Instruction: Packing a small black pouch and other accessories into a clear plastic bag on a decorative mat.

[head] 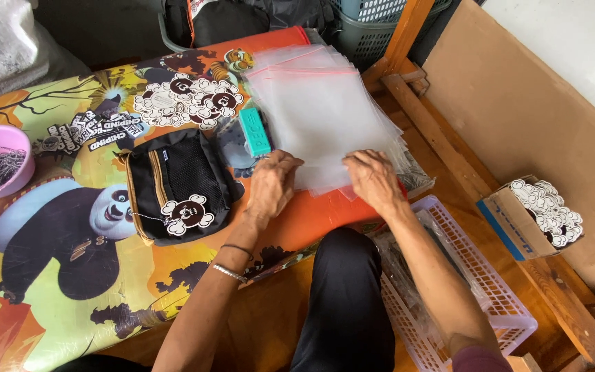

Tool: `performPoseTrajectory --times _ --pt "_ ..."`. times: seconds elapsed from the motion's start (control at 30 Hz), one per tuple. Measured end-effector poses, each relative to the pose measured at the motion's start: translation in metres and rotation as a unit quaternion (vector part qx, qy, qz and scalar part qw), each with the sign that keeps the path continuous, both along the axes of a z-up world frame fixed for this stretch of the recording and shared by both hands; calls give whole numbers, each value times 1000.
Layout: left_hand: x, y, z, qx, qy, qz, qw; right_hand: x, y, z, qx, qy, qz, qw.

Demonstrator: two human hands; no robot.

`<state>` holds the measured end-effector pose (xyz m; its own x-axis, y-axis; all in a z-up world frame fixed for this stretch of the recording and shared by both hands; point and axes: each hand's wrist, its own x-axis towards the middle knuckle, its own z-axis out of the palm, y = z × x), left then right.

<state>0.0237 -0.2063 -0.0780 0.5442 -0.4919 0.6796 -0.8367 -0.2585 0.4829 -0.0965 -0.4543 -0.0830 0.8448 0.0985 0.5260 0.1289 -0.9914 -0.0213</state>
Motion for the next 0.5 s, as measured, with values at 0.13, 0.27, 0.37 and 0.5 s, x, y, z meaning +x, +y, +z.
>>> performPoseTrajectory --times 0.13,0.27,0.37,0.5 --pt "-48 30 59 -123 257 122 951 -14 -3 4 -30 -66 -19 997" --pt "-62 45 52 -273 572 -3 774 -41 37 34 -60 -86 39 994" --pt "-76 69 79 -93 393 -26 914 -59 69 85 -106 -143 85 980" --pt "-70 101 75 -26 124 -45 991 -96 116 179 -116 -99 187 970"
